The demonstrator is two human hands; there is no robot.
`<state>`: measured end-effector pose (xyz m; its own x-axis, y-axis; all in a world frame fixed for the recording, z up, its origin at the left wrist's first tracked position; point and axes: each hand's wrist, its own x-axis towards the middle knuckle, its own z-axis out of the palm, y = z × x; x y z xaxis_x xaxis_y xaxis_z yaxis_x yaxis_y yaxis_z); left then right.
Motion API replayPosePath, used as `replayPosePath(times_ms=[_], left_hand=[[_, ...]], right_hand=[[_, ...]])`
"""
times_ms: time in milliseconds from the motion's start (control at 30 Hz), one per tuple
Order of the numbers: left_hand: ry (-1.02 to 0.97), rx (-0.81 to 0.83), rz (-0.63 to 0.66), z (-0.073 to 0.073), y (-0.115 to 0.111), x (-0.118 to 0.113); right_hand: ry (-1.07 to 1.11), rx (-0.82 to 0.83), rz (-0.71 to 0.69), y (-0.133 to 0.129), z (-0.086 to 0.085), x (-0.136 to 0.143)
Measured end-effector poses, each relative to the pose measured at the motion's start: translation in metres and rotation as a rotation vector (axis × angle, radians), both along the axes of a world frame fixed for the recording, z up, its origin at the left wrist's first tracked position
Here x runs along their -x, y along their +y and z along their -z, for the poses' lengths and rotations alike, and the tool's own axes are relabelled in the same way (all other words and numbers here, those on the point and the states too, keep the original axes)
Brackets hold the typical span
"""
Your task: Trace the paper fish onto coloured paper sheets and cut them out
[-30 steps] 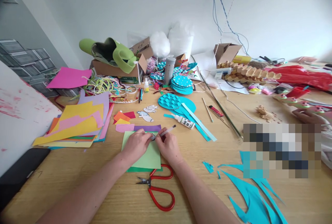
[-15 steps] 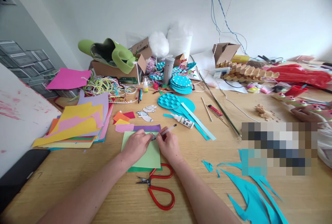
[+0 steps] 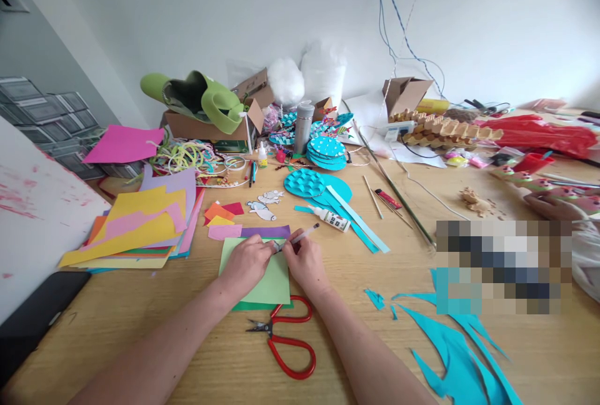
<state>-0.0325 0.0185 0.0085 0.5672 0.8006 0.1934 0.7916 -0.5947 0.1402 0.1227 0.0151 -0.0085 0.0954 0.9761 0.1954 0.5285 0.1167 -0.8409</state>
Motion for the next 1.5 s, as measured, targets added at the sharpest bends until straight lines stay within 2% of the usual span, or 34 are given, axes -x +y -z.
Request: replayPosePath(times_ms=[367,567,1500], left_hand=[[-0.046,-0.079,0.031,0.009,0.003,0.0],[-0.121,-0.061,0.08,0.014,0.005,0.0],[-0.191,-0.057,0.077,0.016,0.005,0.001]], right_hand=[[-0.009,-0.015,0.012,0.001,0.003,-0.001],[0.0,-0.016,0.01,0.001,0.001,-0.001],[0.009,-0.017,-0.01,0.0,0.003,-0.003]])
